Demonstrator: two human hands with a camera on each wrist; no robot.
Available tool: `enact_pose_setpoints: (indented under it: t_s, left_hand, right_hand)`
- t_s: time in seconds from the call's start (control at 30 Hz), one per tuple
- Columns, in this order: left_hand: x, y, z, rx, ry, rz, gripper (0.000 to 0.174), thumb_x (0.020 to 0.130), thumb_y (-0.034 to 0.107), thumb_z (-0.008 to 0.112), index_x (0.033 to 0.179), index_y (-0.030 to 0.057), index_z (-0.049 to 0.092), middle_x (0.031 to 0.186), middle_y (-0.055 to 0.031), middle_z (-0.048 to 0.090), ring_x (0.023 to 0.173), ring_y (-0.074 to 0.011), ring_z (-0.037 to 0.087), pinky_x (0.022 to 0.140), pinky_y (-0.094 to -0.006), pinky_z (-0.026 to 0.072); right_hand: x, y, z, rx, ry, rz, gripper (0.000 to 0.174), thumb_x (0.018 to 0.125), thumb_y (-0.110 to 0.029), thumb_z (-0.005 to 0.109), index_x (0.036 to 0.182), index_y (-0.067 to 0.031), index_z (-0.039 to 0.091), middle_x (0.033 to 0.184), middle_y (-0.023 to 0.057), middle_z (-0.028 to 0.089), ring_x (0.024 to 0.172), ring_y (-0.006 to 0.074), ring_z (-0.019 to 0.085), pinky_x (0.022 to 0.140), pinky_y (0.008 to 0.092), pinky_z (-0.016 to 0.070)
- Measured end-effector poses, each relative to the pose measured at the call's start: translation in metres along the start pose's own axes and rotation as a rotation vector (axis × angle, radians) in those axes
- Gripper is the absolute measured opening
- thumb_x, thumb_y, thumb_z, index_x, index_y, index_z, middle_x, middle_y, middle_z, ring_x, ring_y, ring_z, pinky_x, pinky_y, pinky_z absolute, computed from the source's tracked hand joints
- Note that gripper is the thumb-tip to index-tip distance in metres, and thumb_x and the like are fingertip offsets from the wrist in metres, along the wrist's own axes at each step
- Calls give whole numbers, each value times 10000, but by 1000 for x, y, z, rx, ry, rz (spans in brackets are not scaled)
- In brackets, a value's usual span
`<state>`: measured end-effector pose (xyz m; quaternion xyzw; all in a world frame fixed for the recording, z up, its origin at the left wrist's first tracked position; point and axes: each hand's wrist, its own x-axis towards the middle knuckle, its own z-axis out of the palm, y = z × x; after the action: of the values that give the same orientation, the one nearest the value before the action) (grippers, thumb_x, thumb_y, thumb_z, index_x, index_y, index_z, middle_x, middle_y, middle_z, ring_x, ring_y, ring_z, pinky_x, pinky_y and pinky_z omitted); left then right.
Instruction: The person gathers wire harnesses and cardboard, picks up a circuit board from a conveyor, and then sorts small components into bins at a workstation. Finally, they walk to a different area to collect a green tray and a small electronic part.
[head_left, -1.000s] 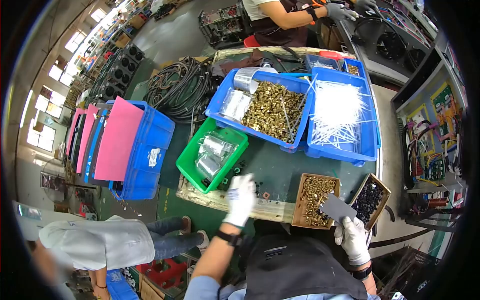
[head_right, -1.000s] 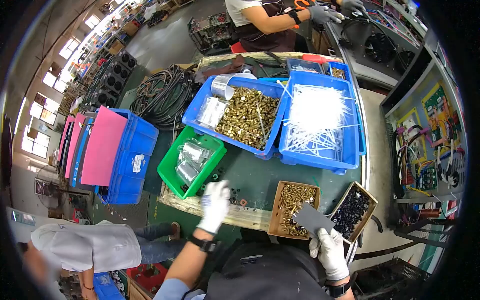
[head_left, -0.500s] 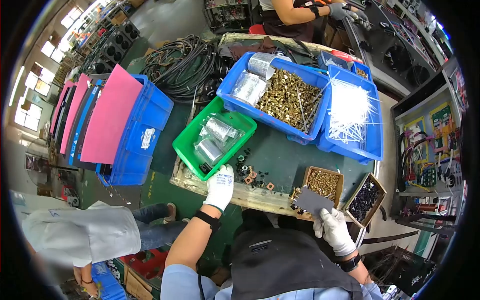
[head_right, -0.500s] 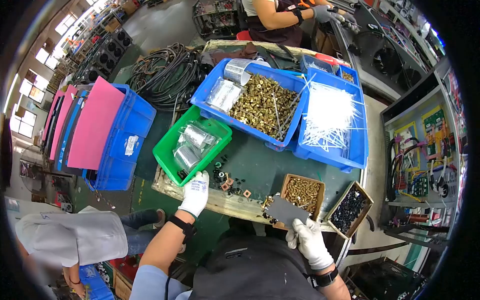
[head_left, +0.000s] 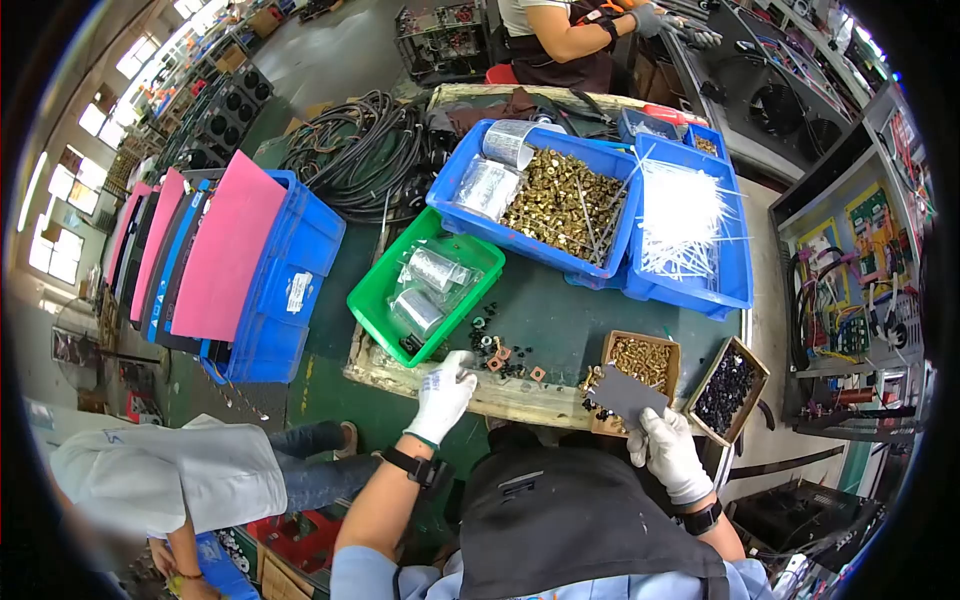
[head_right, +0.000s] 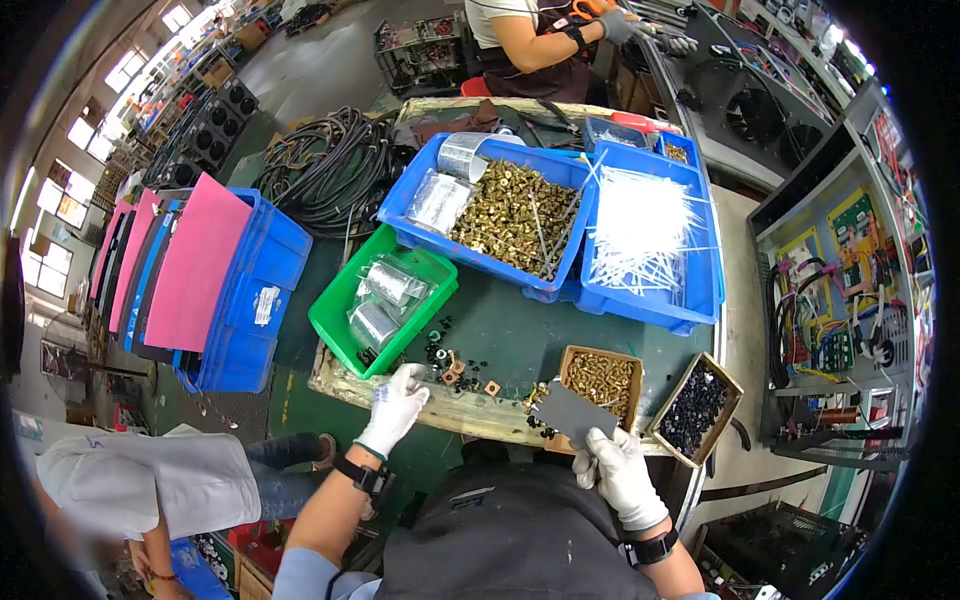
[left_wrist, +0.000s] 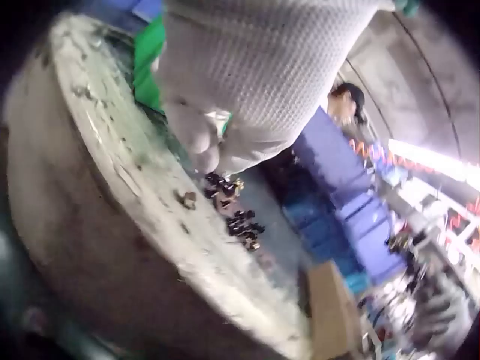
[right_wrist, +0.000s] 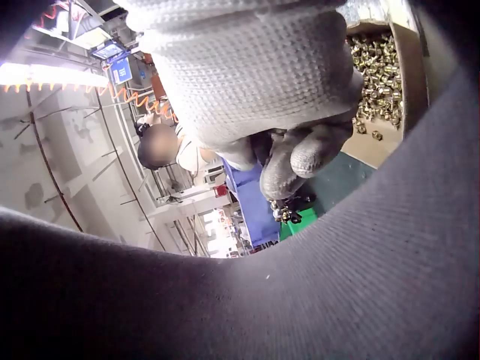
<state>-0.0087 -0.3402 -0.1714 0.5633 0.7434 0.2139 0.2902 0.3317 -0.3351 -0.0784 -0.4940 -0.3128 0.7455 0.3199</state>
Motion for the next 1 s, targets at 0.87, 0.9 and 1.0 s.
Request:
enact_pose_setpoints:
  t_s: [0.87, 0.9, 1.0]
  left_hand:
    - [-2, 5, 8, -1372, -96, -418, 197, 925, 145, 568, 1087, 33, 575, 902, -50, 620, 715, -142, 598, 583, -235, 482]
    - [-2, 7, 7, -1547, -61, -490, 214, 932, 179, 572, 1097, 42, 579, 909, -56, 625, 702, -162, 586, 591, -242, 474]
    - [12, -1, 8, -1498, -107, -516, 213, 945, 245, 565, 1052, 62, 585, 856, -68, 624, 723, -216, 613, 587, -269, 481]
  right_hand:
    - [2, 5, -7, 42, 39, -15, 252, 967, -263, 516, 915, -27, 588, 613, 66, 583, 473, 124, 516, 447, 245, 405]
    - [1, 5, -7, 30, 42, -4, 252, 966, -262, 519, 916, -26, 591, 614, 65, 582, 473, 123, 516, 448, 244, 406]
    - [1, 2, -4, 39, 31, 5, 260, 963, -265, 527, 914, -19, 596, 614, 65, 583, 473, 121, 515, 449, 245, 408]
